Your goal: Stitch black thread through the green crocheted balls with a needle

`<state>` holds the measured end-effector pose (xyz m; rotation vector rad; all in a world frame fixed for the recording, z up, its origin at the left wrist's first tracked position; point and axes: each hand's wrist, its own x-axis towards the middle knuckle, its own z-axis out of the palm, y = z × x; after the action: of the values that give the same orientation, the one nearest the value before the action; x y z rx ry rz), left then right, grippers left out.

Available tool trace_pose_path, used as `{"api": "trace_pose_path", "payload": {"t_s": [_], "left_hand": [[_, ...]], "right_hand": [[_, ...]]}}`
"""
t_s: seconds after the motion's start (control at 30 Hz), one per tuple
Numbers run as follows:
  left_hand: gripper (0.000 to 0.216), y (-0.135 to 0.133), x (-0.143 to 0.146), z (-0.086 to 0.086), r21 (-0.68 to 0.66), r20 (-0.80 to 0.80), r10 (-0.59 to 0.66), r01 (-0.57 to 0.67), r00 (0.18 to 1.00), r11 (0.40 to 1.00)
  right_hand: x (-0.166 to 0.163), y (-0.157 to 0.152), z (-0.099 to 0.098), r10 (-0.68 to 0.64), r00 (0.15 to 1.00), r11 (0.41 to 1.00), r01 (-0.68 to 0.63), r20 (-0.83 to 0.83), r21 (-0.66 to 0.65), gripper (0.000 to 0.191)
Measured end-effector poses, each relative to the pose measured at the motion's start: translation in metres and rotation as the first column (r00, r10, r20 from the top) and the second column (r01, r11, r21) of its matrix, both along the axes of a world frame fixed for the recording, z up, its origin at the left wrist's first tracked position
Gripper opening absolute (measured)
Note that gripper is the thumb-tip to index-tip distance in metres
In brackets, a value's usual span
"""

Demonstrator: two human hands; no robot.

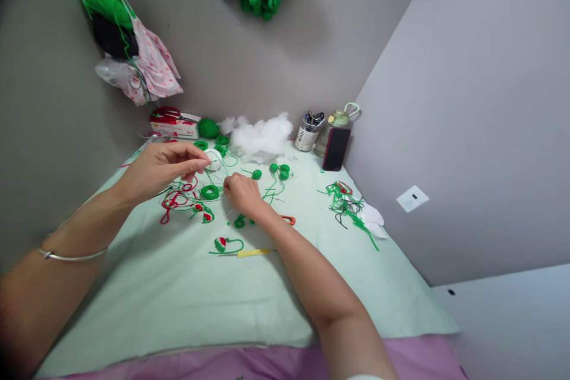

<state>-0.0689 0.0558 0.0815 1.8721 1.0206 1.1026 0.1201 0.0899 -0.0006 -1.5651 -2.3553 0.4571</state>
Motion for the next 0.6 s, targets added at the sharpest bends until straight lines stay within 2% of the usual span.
{"api": "trace_pose_path", "payload": {"t_s": [0.17, 0.27, 0.33, 0.4, 0.47, 0.6], "left_hand": [[0.022, 0.005, -0.003, -0.003, 0.024, 0.005, 0.084, -0.084, 0.996, 0.996], [0.021, 0.007, -0.001, -0.008, 0.003, 0.064, 0.086, -0.086, 0.994, 0.996], [0.02, 0.005, 0.004, -0.011, -0.025, 0.102, 0.045, -0.042, 0.994, 0.999], [0.019, 0.002, 0.01, -0.013, -0.055, 0.124, -0.022, 0.029, 0.992, 0.998], [0.016, -0.003, 0.016, -0.014, -0.082, 0.133, -0.09, 0.101, 0.987, 0.991], [0.016, -0.011, 0.023, -0.013, -0.1, 0.152, -0.158, 0.174, 0.976, 0.98]], "right_hand": [[0.022, 0.0, 0.038, 0.093, 0.979, 0.99, -0.111, -0.183, -0.09, 0.018], [0.033, -0.008, 0.062, 0.135, 0.898, 0.952, -0.235, -0.42, -0.197, 0.02], [0.037, -0.015, 0.074, 0.105, 0.799, 0.914, -0.313, -0.592, -0.26, 0.018], [0.039, -0.022, 0.084, 0.071, 0.728, 0.894, -0.35, -0.682, -0.281, 0.017], [0.04, -0.028, 0.091, 0.053, 0.7, 0.897, -0.347, -0.712, -0.275, 0.017], [0.038, -0.035, 0.099, 0.036, 0.709, 0.922, -0.295, -0.704, -0.249, 0.018]]}}
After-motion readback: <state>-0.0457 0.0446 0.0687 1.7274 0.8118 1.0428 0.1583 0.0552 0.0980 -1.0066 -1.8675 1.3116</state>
